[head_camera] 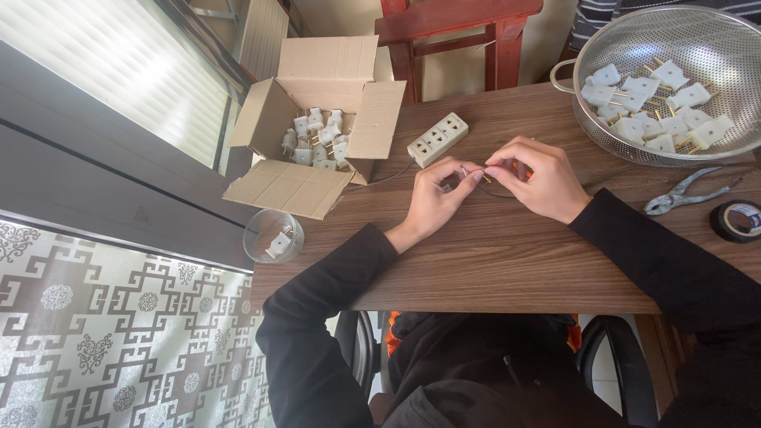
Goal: The person strips insulation from wires using a wire stripper and inserts the exposed copper into terminal pins. They use a screwdriver to tighten screws on the pins, securing the electrical connection.
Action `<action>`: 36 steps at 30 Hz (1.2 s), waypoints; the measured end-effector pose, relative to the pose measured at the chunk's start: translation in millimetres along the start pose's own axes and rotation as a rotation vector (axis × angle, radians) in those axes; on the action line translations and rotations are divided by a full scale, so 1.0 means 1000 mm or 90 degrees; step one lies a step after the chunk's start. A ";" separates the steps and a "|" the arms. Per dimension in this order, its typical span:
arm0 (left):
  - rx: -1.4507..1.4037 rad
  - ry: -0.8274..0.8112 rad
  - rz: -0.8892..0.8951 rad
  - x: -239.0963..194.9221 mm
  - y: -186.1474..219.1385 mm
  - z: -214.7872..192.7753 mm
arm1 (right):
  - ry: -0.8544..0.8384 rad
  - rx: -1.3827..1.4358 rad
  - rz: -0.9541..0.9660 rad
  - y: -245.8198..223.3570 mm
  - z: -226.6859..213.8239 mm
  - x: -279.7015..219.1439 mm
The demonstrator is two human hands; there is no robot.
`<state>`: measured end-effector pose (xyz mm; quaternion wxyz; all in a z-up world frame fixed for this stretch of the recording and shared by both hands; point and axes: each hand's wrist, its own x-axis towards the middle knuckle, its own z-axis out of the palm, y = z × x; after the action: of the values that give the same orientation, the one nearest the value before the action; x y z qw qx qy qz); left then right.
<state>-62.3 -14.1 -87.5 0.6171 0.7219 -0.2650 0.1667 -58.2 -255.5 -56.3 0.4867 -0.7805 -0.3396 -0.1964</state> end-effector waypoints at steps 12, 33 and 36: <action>-0.020 0.005 -0.015 0.000 -0.002 0.001 | -0.019 0.038 0.033 0.002 0.001 -0.001; 0.016 -0.012 -0.068 0.002 0.014 -0.004 | -0.046 0.082 0.127 -0.013 -0.010 0.004; 0.006 -0.013 -0.070 0.002 0.015 -0.003 | -0.078 0.071 0.117 -0.014 -0.009 0.004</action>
<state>-69.2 -12.5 -73.9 0.6193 0.7399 -0.2301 0.1265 -65.7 -257.8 -40.8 0.5236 -0.7908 -0.3057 -0.0839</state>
